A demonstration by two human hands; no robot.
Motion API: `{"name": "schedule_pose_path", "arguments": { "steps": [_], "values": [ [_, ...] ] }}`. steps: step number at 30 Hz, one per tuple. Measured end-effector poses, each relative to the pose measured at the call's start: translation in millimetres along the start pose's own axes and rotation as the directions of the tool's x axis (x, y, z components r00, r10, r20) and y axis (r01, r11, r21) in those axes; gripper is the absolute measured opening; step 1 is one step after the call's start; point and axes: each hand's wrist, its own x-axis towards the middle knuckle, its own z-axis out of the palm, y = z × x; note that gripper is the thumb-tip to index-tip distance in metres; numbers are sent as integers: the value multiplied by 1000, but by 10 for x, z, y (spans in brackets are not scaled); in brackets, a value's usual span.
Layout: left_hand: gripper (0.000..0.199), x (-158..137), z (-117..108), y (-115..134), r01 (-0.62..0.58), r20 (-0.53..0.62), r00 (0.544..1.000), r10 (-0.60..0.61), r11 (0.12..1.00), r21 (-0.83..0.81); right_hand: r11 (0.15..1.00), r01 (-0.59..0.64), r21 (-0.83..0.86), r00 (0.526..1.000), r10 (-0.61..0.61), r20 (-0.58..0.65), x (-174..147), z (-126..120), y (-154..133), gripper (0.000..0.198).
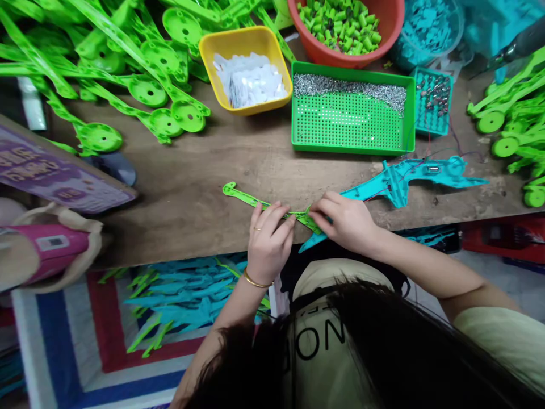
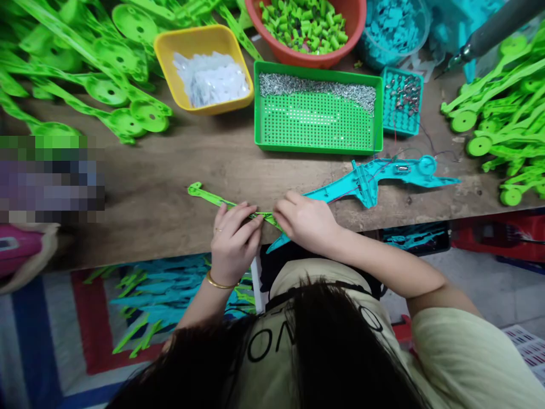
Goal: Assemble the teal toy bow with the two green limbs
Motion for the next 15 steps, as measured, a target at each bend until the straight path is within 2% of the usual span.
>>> {"name": "schedule_pose_path", "arguments": {
  "steps": [3,5,11,15],
  "values": [
    [21,7,-4,2,16,19,1000,-16,1000,2,992,-116,58,993,113,47,48,-59,26,24],
    [22,8,-3,9,26,32,999,-25,1000,-4,984,-155,88,986,148,82,92,-100,36,20],
    [22,21,-16,3,3,31,1000,-4,1000,19,975,-207,85,971,195,136,156,-192,97,16],
    [22,47,-29,24,28,37,999,-28,1000,7,984,-178,9,975,175,138,130,-171,114,18]
  ]
}}
